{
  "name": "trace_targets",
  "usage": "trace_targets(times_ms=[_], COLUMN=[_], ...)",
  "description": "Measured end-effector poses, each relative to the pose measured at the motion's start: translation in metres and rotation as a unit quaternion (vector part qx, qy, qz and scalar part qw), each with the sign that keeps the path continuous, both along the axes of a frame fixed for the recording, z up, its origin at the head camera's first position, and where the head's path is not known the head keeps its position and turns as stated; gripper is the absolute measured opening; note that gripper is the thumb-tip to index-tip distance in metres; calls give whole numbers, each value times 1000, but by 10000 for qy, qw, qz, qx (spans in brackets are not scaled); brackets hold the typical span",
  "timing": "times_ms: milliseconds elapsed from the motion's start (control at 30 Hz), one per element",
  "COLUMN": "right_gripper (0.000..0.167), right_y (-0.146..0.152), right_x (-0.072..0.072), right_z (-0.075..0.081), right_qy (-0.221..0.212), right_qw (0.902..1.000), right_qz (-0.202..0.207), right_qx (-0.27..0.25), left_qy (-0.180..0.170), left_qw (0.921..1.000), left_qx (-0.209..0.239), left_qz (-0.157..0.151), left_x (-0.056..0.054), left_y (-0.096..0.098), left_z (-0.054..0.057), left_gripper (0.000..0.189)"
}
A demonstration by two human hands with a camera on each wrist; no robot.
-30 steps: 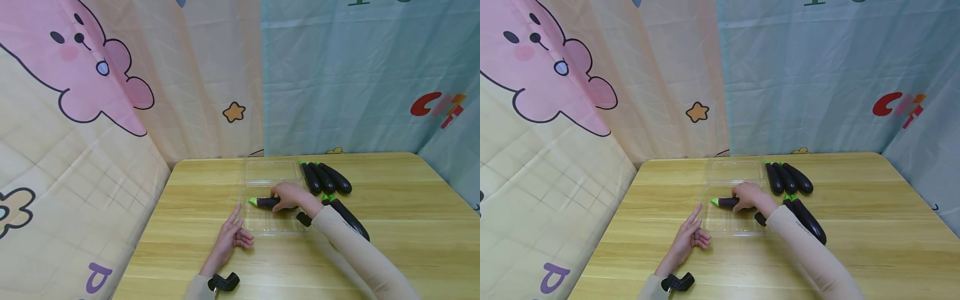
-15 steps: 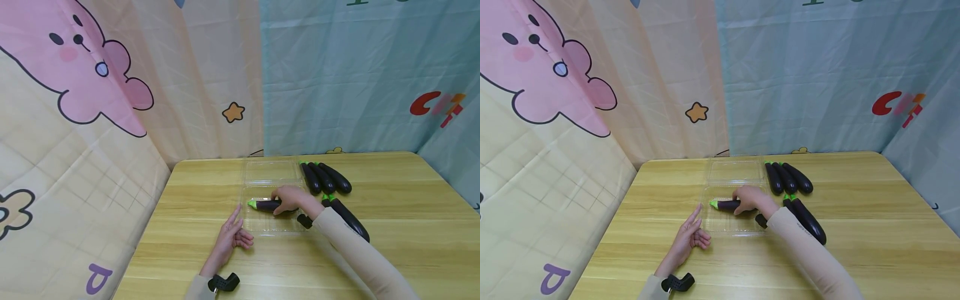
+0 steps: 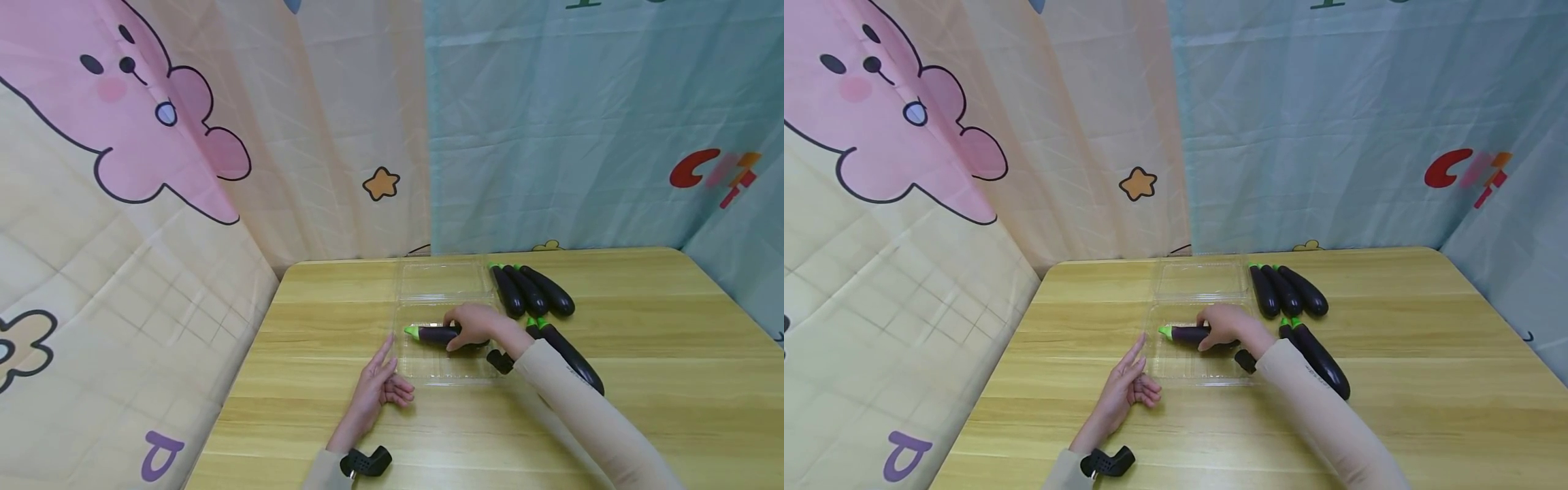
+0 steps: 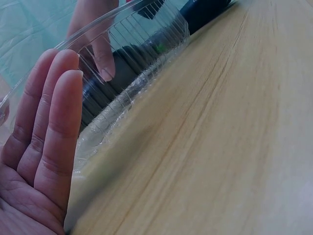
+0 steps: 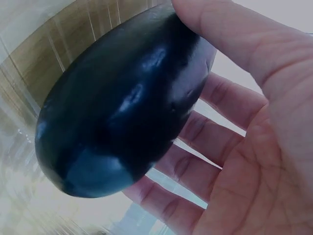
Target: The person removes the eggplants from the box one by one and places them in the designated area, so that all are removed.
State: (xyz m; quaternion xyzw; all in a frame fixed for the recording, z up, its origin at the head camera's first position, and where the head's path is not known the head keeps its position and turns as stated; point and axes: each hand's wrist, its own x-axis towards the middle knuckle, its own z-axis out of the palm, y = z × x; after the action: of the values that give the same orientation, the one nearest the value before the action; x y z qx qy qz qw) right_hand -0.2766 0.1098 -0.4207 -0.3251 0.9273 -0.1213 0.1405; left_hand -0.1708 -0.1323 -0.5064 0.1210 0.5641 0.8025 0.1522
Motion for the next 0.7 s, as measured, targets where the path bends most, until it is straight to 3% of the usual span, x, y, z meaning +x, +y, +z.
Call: trace_targets(times_ms=[700], right_gripper=[40], right_y=[7], right_x=[8], right_z=[8], right_qy=[-84], right_qw=[9973], right_qz=[-242], right_qx=[-688], left_qy=[-71], left_qw=[10000], left_qx=[3], left_qz=[15], left_x=[0], left_y=[0], left_z=[0], left_gripper=[63])
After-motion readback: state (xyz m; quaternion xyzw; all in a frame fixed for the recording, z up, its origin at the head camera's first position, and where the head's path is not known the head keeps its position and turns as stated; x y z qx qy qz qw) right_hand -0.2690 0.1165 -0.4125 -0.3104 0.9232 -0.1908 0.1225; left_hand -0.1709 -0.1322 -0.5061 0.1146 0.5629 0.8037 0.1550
